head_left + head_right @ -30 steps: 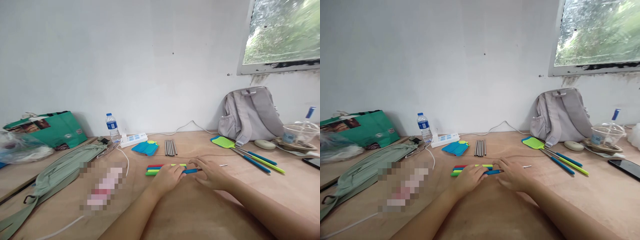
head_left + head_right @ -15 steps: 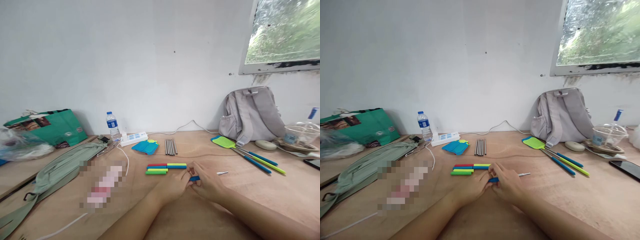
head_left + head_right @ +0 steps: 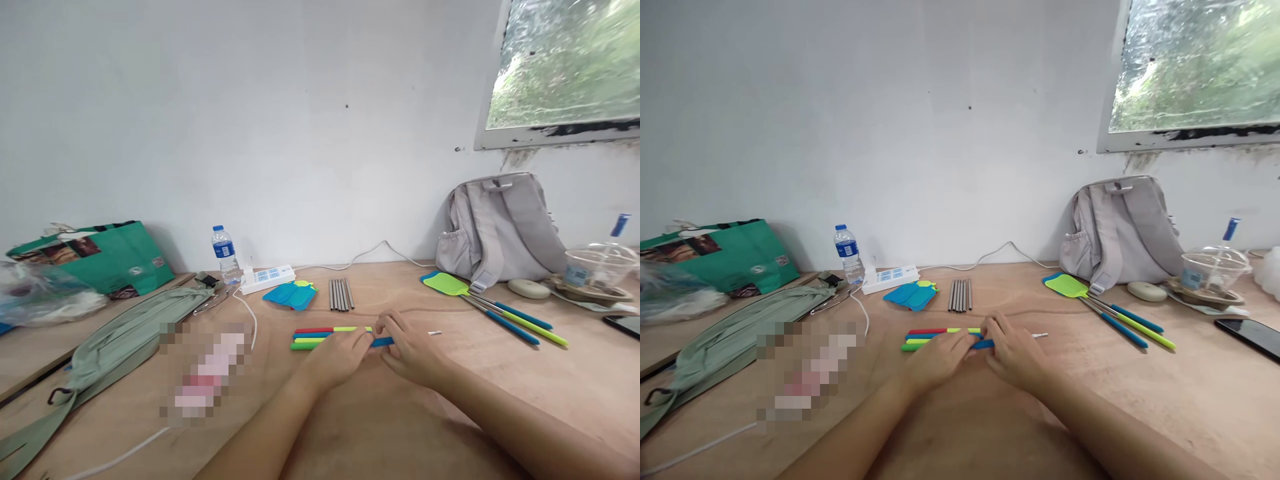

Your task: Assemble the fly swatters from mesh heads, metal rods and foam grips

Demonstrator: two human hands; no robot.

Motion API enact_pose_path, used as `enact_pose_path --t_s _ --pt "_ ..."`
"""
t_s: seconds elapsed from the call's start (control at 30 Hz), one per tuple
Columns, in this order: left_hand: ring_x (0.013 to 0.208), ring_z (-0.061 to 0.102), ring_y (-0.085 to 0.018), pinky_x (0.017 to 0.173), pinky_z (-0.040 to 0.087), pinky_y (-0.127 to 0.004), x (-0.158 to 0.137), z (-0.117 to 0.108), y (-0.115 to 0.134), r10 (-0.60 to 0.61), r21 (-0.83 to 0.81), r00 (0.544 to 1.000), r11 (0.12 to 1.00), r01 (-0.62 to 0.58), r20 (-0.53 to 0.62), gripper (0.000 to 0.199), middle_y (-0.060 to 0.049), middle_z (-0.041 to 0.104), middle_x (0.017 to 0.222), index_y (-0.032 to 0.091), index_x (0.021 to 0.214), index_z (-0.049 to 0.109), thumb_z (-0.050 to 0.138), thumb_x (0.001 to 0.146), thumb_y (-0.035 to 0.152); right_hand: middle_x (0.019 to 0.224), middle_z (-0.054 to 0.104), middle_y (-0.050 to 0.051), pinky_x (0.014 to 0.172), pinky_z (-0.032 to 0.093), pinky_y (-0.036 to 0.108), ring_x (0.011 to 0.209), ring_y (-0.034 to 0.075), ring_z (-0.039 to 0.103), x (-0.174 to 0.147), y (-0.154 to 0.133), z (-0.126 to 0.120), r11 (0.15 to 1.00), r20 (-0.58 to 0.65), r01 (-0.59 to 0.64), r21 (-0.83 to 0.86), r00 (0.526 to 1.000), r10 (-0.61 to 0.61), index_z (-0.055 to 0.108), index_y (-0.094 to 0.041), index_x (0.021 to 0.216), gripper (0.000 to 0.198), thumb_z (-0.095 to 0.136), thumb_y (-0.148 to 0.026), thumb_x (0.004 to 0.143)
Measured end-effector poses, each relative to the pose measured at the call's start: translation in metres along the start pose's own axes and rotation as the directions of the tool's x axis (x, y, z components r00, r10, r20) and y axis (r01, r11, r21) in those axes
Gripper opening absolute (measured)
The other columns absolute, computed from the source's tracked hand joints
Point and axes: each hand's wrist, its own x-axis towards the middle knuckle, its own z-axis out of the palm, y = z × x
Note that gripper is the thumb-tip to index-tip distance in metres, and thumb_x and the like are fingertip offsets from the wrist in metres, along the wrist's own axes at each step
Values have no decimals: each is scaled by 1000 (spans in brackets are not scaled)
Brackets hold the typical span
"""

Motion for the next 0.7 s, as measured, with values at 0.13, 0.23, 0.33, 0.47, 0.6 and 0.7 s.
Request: enact_pose_path --t_s 0.13,0.23,0.33,0.47,0.6,0.7 --pt "87 56 -20 72 44 -31 -2 -1 -12 -11 47 999 999 13 -36 32 -9 59 92 15 106 48 22 91 28 60 54 -3 47 26 22 50 14 49 3 9 -2 989 3 -145 -20 989 145 38 -22 84 21 44 -16 65" --pt "85 57 -18 71 44 -29 -4 0 -10 -44 -32 999 999 43 -12 30 -7 58 94 16 104 47 24 91 28 54 53 -5 45 22 22 47 14 48 2 7 1 983 15 -181 -45 983 181 38 -23 81 21 44 -16 63" --pt "83 57 -17 69 44 -27 -4 1 -2 -111 -192 992 974 119 52 24 -6 58 95 17 99 47 27 90 26 53 54 -5 45 19 22 47 14 50 0 3 5 974 -7 -209 -84 978 209 38 -23 78 19 44 -14 61" --pt "81 56 -17 67 44 -27 -4 0 4 -173 -310 974 927 212 149 20 -6 58 93 17 95 46 29 89 27 52 54 -5 45 17 22 48 15 52 -2 -2 6 969 -43 -225 -107 974 221 40 -23 74 15 44 -16 62" --pt "84 54 -17 72 42 -28 -5 -8 -1 -134 -395 986 905 161 97 20 -6 57 92 18 95 47 30 88 26 52 54 -5 46 18 22 48 14 51 -1 -7 3 979 -40 -193 -73 981 190 41 -23 75 15 46 -18 61" --pt "90 50 -17 79 40 -29 -8 -11 -15 -158 -495 971 867 50 -178 18 -7 52 95 18 96 47 35 86 27 55 54 -5 47 20 21 49 13 50 0 -3 3 983 -24 -182 8 983 183 41 -23 75 14 44 -19 63"
